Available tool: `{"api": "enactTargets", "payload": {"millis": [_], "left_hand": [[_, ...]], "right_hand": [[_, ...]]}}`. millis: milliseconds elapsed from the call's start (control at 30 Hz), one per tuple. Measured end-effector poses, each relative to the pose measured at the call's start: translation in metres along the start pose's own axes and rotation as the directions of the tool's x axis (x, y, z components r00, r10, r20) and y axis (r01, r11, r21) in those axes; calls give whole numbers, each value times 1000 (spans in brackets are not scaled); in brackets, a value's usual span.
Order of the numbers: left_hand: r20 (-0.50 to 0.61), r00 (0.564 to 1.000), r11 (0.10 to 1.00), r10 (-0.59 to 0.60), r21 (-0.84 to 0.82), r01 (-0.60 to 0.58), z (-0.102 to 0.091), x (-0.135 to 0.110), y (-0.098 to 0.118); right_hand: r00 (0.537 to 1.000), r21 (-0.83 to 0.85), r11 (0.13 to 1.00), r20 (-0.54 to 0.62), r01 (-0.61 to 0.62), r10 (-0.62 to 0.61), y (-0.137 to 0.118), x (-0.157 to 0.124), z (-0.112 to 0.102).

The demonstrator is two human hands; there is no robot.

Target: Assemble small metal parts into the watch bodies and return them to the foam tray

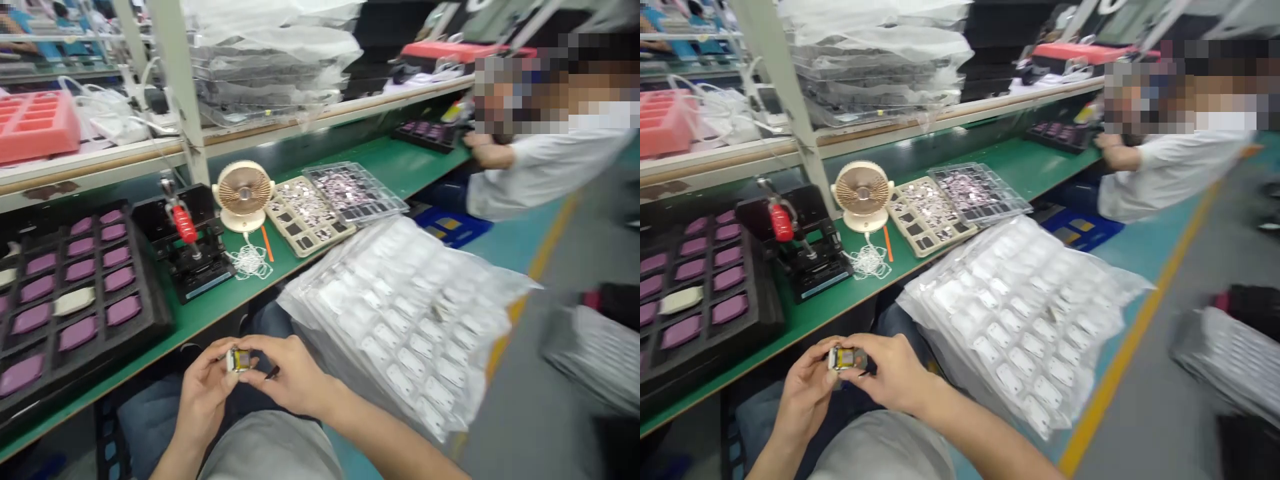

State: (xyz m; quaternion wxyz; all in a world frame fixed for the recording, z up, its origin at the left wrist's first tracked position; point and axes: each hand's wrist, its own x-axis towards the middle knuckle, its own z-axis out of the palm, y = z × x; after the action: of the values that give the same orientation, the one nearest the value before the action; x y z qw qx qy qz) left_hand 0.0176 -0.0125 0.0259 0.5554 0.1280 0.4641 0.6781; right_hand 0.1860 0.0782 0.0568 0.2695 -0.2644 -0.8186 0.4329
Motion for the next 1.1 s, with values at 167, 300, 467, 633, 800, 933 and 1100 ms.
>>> {"api": "enactTargets", "payload": {"millis": [167, 300, 467, 633, 800, 933, 1100], "left_hand": [[30, 987, 982, -155, 113, 151, -3, -5, -14], [68, 955, 956, -288, 73, 283, 9, -3, -23], [129, 931, 940, -342, 47, 339, 24, 2, -24], [145, 907, 918, -396, 65, 390, 24, 0, -26], [140, 907, 917, -398, 69, 392, 18, -1, -27], [188, 907, 927, -375, 66, 370, 18, -1, -30], [316, 889, 943, -331, 83, 321, 24, -2, -31]], "right_hand": [[993, -39, 994, -53, -104, 102, -11, -29, 8], [959, -280, 919, -131, -278, 250, -1, -53, -39], [640, -524, 373, -560, -765, 526, 50, -72, -148], [537, -535, 212, -580, -818, 612, 95, -75, -189], [502, -499, 199, -600, -844, 623, 89, -73, -197], [528, -446, 287, -654, -848, 542, 61, -72, -171], [743, -136, 804, -494, -579, 452, 34, -59, -64]]}}
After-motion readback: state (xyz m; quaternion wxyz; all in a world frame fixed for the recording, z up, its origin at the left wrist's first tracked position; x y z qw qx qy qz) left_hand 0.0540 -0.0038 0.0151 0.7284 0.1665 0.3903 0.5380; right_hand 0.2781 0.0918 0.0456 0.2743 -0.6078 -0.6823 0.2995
